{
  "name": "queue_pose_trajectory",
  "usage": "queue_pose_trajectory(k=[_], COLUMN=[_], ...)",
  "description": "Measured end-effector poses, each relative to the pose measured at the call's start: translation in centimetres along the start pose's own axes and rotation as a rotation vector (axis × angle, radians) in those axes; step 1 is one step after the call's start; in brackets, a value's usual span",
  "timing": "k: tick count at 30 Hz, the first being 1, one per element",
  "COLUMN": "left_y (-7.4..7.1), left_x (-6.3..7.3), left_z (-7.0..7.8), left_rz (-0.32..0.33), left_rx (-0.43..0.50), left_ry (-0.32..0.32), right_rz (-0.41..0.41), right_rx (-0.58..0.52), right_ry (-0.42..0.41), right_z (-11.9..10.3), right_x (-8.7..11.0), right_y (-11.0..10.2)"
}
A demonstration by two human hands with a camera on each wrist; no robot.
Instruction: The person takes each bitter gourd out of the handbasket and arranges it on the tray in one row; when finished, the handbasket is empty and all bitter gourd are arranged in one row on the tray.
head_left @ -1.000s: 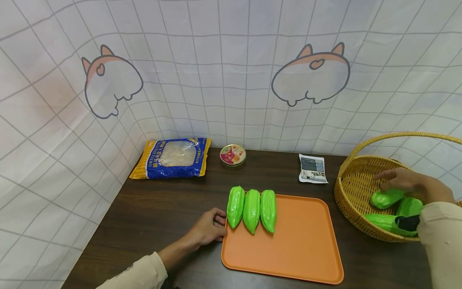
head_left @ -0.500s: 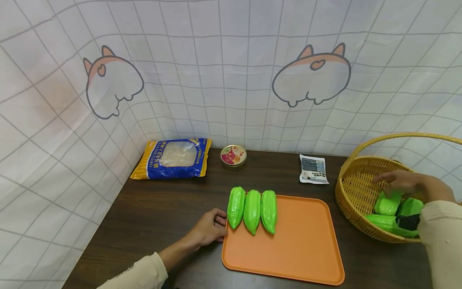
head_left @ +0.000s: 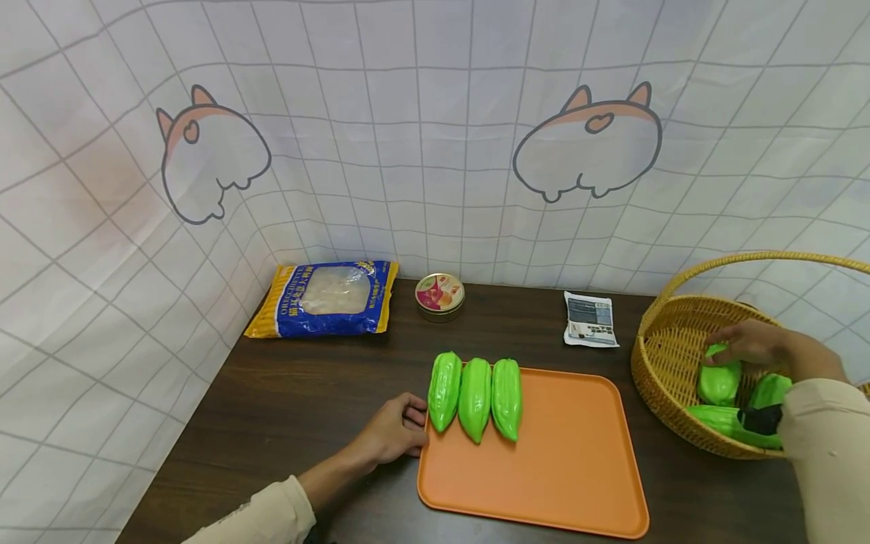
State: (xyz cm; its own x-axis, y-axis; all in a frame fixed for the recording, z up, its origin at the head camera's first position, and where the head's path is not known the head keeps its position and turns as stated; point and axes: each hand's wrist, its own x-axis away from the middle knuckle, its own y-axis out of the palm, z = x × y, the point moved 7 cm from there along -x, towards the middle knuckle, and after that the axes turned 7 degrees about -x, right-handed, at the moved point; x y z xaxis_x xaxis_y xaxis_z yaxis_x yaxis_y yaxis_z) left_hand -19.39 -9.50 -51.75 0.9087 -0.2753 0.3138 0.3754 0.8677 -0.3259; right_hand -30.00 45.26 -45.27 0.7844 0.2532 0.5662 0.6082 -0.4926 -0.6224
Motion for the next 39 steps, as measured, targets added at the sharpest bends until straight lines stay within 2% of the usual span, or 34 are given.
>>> queue_pose_trajectory(k=[3,10,17,27,39], left_y=[0.0,0.0,0.1,0.0,0.0], left_x=[0.0,0.0,0.0,-0.1,0.0], left_z=[0.0,0.1,0.1,0.0,0.1], left_rz=[-0.001,-0.007,-0.007,0.001,0.004], left_rx=[-0.001,-0.001,-0.011,-0.021,-0.024], left_ry=[-0.002,-0.006,-0.008,-0.006,0.0], right_rz=[0.016,0.02,0.054,0.103,0.14], right_rx=[0.019,-0.03,-0.021,-0.087,-0.151], right_ry=[-0.009,0.019,0.008,0.013,-0.023], right_z=[0.0,0.5,0.4,0.5,-0.1], right_x=[0.0,-0.1,0.1,0.3,0.9], right_y=[-0.1,0.0,0.0,-0.5,-0.9])
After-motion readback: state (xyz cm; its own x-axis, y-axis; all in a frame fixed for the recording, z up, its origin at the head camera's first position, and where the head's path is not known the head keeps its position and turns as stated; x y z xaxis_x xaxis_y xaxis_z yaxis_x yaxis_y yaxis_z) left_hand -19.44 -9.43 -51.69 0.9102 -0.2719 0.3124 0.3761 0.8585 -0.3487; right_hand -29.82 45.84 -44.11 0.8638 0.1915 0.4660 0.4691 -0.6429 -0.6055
